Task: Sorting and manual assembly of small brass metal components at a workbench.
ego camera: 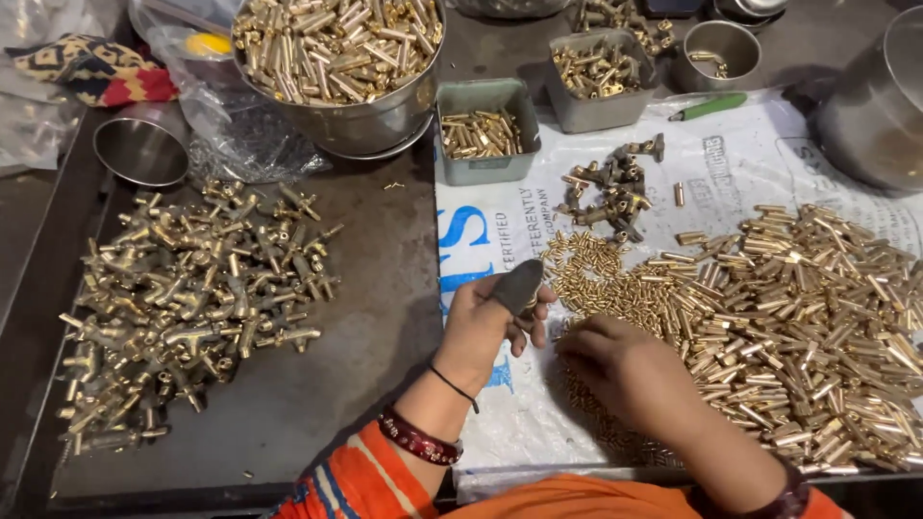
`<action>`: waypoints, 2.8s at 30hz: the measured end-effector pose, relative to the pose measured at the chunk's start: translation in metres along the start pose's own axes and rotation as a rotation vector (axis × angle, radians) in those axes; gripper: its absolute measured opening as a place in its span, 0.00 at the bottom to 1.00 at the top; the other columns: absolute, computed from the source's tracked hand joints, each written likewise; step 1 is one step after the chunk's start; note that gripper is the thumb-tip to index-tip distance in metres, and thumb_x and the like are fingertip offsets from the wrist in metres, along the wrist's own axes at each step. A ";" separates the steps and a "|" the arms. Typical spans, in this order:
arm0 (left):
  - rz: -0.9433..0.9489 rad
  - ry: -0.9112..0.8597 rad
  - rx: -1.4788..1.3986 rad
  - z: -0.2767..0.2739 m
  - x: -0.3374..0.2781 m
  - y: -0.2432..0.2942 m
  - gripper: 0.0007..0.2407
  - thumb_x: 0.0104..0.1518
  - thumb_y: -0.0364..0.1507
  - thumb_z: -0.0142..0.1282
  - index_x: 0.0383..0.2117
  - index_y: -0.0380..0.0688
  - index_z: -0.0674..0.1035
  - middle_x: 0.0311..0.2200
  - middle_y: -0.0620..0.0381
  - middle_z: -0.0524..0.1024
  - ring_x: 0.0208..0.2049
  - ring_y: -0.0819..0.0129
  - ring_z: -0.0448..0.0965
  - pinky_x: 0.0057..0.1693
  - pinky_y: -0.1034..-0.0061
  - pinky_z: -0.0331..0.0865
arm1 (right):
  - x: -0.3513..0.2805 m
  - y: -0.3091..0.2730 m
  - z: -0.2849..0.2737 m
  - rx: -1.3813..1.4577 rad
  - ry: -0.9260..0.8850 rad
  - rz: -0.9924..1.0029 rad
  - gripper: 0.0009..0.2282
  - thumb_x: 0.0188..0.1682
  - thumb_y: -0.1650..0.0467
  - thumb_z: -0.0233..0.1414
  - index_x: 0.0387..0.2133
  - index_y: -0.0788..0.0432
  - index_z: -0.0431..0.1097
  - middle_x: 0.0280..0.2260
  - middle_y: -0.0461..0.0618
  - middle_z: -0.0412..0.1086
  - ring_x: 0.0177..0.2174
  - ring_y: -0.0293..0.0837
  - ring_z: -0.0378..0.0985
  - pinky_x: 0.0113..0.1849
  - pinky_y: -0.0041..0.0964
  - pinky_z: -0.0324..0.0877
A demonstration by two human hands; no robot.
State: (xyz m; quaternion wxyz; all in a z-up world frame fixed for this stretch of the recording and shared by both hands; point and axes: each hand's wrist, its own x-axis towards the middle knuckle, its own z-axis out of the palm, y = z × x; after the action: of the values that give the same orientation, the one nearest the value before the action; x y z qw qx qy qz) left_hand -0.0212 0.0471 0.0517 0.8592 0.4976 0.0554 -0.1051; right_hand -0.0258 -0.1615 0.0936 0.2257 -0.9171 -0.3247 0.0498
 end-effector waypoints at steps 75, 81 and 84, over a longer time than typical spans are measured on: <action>0.043 -0.175 0.939 0.021 -0.016 -0.022 0.14 0.49 0.30 0.67 0.37 0.33 0.78 0.26 0.44 0.78 0.27 0.55 0.79 0.37 0.66 0.70 | 0.067 0.022 -0.009 0.248 0.114 0.355 0.10 0.46 0.73 0.57 0.41 0.58 0.74 0.39 0.48 0.76 0.39 0.42 0.81 0.41 0.36 0.76; -0.036 0.095 0.749 0.027 -0.017 -0.009 0.18 0.44 0.26 0.58 0.45 0.45 0.80 0.28 0.48 0.81 0.29 0.62 0.83 0.41 0.72 0.75 | 0.021 0.036 0.000 0.831 0.160 0.358 0.07 0.45 0.78 0.57 0.37 0.64 0.75 0.37 0.49 0.78 0.40 0.38 0.80 0.45 0.34 0.75; 0.338 0.133 0.712 0.023 -0.019 -0.017 0.17 0.42 0.22 0.59 0.41 0.38 0.81 0.38 0.49 0.81 0.33 0.63 0.82 0.40 0.72 0.75 | 0.017 0.036 0.007 0.820 0.203 0.336 0.07 0.44 0.78 0.59 0.36 0.65 0.77 0.38 0.50 0.79 0.40 0.39 0.80 0.45 0.33 0.75</action>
State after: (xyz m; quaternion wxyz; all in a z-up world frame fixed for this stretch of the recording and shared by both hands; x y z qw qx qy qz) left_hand -0.0435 0.0211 0.0527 0.6326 0.7723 -0.0114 0.0576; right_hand 0.0061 -0.1728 0.0723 0.5898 -0.7921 -0.1013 0.1202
